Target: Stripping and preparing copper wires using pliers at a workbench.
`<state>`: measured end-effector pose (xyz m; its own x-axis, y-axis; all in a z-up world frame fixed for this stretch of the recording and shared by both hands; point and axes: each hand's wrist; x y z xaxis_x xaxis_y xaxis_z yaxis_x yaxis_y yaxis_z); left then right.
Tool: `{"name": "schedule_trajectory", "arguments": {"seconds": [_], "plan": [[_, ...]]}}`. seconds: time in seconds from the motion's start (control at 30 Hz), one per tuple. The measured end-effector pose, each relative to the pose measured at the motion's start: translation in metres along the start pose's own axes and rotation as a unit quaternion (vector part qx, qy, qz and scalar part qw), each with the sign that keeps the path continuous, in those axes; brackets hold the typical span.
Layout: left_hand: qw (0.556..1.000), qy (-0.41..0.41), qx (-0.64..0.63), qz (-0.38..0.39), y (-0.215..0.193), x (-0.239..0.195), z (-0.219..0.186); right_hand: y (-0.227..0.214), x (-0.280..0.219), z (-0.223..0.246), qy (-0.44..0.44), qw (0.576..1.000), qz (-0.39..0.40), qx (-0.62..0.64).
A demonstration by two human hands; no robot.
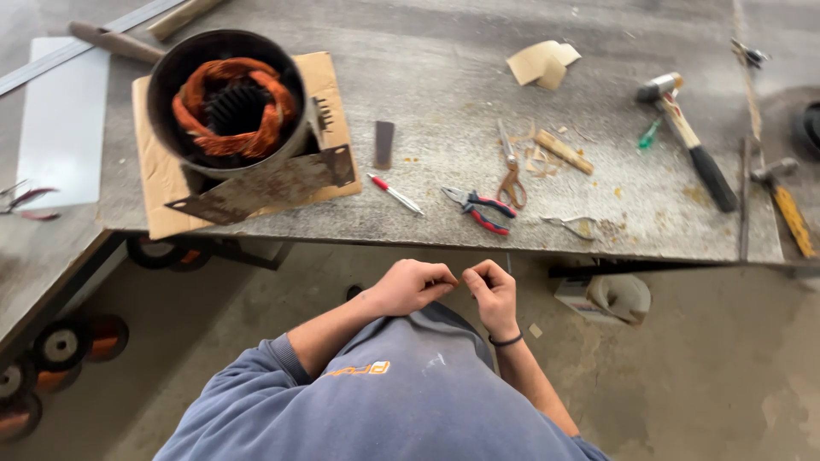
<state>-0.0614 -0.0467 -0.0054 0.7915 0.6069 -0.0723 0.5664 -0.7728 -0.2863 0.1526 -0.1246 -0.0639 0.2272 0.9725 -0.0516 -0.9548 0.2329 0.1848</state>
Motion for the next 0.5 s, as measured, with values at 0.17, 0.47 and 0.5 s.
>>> {"name": "schedule_trajectory", "arguments": {"seconds": [0.17,0.47,0.5], "plan": [[0.945,0.104,0.304,-0.064,-0.004,0.005,-0.010,-0.010,0.001,-0.010,0.006,0.999,-0.033,-0.010],[0.997,-0.011,-0.060,0.048,0.002,0.012,0.021,-0.012,-0.005,0.019,0.028,0.998,-0.013,0.052],[0.996,-0.021,-0.070,0.058,0.000,0.012,0.020,-0.012,-0.005,0.017,0.041,0.997,-0.023,0.053]]}}
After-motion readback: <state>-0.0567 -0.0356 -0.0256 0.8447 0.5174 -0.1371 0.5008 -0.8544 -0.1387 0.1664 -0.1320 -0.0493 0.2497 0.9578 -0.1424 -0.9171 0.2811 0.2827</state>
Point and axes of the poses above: each hand's wrist, its own x-axis towards the middle knuckle, its own y-axis out of the palm, z = x × y, and after that the axes turned 10 degrees about x, right-handed
